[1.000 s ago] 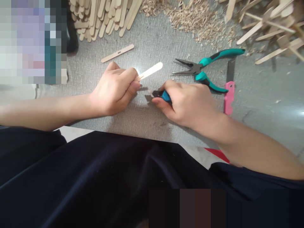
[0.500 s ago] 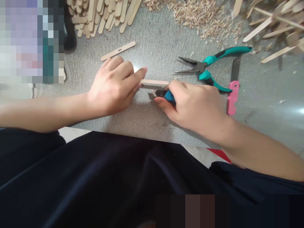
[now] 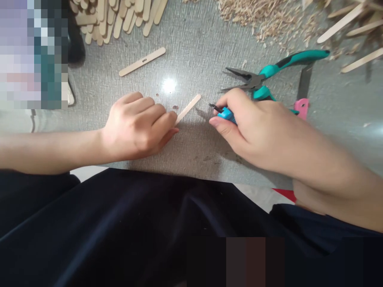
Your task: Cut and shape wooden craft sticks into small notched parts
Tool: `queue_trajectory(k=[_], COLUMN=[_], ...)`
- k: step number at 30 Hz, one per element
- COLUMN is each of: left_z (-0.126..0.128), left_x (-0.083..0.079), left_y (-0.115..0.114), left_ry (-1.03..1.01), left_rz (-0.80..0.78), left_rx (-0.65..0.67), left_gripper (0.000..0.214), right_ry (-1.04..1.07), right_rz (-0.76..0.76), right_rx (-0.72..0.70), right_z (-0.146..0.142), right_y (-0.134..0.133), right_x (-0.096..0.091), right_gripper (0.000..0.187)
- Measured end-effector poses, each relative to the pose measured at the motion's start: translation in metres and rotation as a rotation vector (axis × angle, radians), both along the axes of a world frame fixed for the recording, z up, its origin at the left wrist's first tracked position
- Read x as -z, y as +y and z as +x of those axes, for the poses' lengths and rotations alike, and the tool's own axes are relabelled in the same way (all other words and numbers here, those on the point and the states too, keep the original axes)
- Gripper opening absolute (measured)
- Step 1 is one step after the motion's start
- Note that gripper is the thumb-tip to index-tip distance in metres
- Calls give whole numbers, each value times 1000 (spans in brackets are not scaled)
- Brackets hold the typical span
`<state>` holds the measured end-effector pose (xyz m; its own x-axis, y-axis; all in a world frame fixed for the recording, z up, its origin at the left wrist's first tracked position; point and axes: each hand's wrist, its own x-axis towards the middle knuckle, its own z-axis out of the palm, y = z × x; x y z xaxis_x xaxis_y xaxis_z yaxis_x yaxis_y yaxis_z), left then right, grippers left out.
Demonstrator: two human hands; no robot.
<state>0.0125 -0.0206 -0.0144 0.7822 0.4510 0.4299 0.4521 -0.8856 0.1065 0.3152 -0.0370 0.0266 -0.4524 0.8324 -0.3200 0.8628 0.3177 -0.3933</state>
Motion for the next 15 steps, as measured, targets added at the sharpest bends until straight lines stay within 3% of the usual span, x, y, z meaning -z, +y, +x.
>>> queue_trajectory(k=[6,11,13,15], left_z=[2,3,4,6], left_x=[6,5,2,0], left_y=[-6,-2,0,1], left_ry=[142,147,130,127], left_rz=[-230,-390,-450,-482], left_rx=[-77,-95,-110,-125], left_gripper=[28,32,37,39], right_ry=[31,300,438,583], right_rz=[-84,-199,-200,-195], right_rx=[-56,119,163,204], right_z=[-6,-3,-1,-1], right_y=[4,3,2,0], right_x=[-7,4,11,16], right_gripper=[40,51,44,24])
